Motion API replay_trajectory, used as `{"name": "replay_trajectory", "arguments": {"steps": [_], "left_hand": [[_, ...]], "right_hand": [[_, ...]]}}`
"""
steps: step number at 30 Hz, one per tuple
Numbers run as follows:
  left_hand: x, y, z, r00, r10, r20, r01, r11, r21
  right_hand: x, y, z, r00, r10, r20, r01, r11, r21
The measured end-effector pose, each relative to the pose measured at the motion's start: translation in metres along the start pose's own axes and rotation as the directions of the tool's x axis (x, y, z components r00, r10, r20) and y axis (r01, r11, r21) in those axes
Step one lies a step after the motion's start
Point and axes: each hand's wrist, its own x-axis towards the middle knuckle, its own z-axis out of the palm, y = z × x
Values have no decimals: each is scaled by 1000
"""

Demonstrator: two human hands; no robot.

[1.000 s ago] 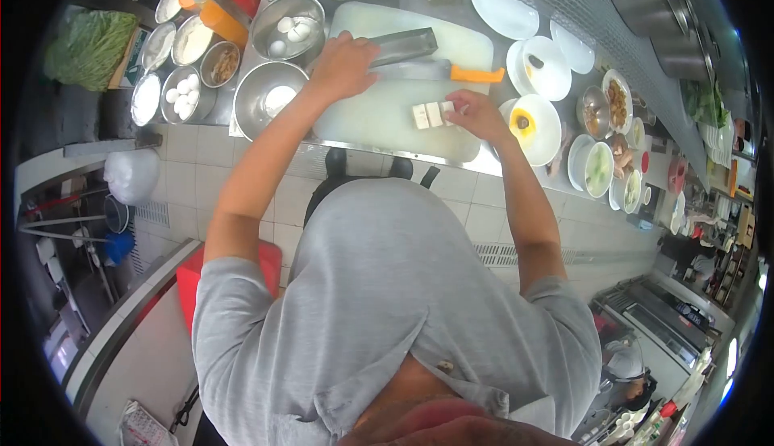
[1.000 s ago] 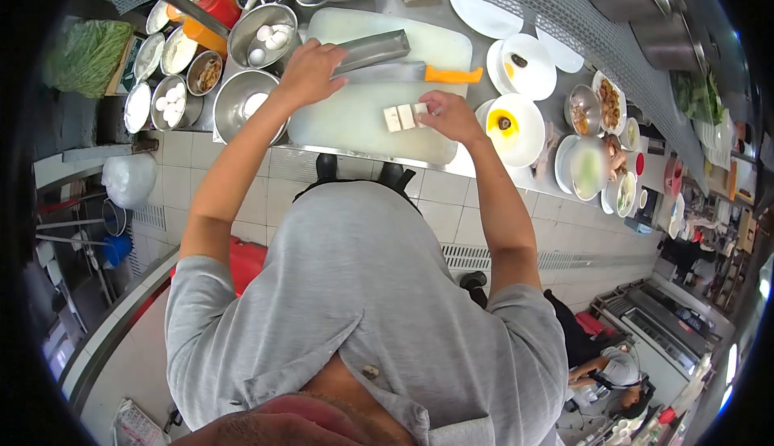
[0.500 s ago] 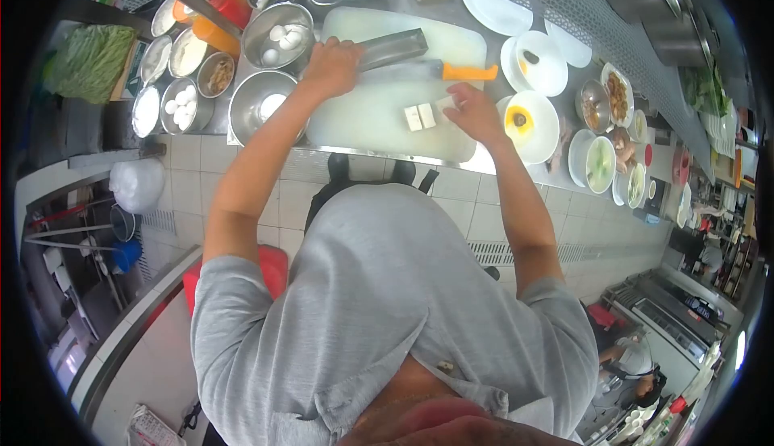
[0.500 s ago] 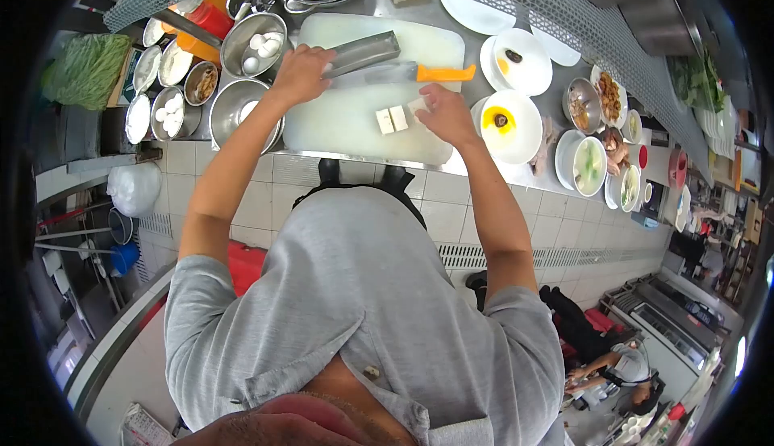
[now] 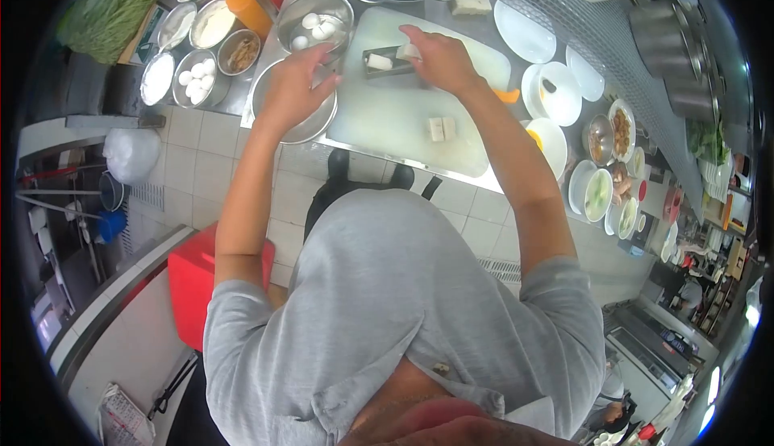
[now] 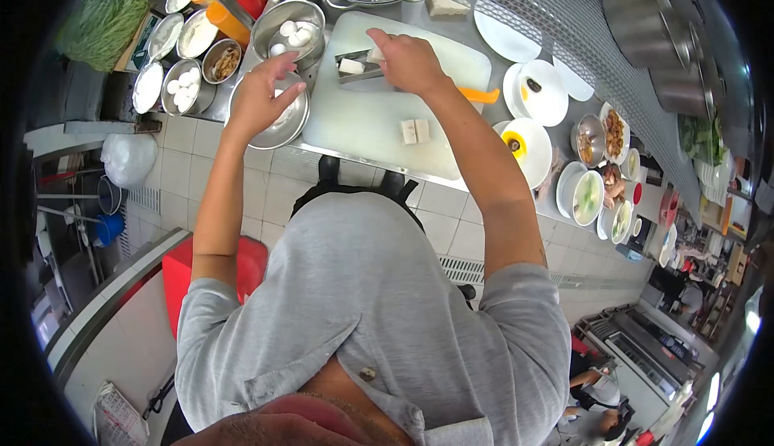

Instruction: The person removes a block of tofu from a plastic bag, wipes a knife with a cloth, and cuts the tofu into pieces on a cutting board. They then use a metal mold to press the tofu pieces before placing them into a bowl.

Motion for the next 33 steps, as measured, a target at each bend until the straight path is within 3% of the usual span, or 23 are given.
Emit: {"name": "replay_trajectory", "arguments": {"steps": [7, 10, 13, 16, 17, 20, 23, 29, 32, 33], "left_hand": [[-18, -16, -10, 999, -30, 20, 30, 999, 18], [-19, -21, -10, 1000, -15, 14, 15, 1000, 4], [-21, -17, -14, 1000, -8, 22, 8, 1000, 5], [-23, -11, -18, 999, -32, 11, 33, 999, -43], [-25, -13, -17, 1000, -2, -18, 1, 998, -59], [-28, -7, -19, 1000, 3, -28, -5, 996, -89], [-28, -1, -17, 999, -14, 30, 16, 997, -73], [-20, 24, -8, 991, -22, 133, 32, 997, -73], [-19, 30, -4, 993, 14, 114, -3, 995, -96], [-19, 31, -3, 993, 16, 116, -4, 995, -98]], "right_hand": [[14, -12, 18, 991, 58, 122, -55, 998, -29], [17, -12, 31, 985, 122, 121, -134, 986, 96], [5, -12, 29, 985, 135, 110, -147, 984, 100], [-30, -4, 11, 978, 191, -80, -176, 970, 170], [-48, 7, 9, 967, 232, -109, -197, 945, 260], [-100, 20, -2, 913, 364, 184, -406, 856, 322], [-139, 31, 19, 834, 479, 274, -551, 743, 379], [-165, 43, 43, 827, 458, 327, -557, 586, 589], [-169, 38, 37, 768, 535, 353, -590, 376, 714], [-169, 38, 37, 752, 548, 366, -614, 380, 692]]}}
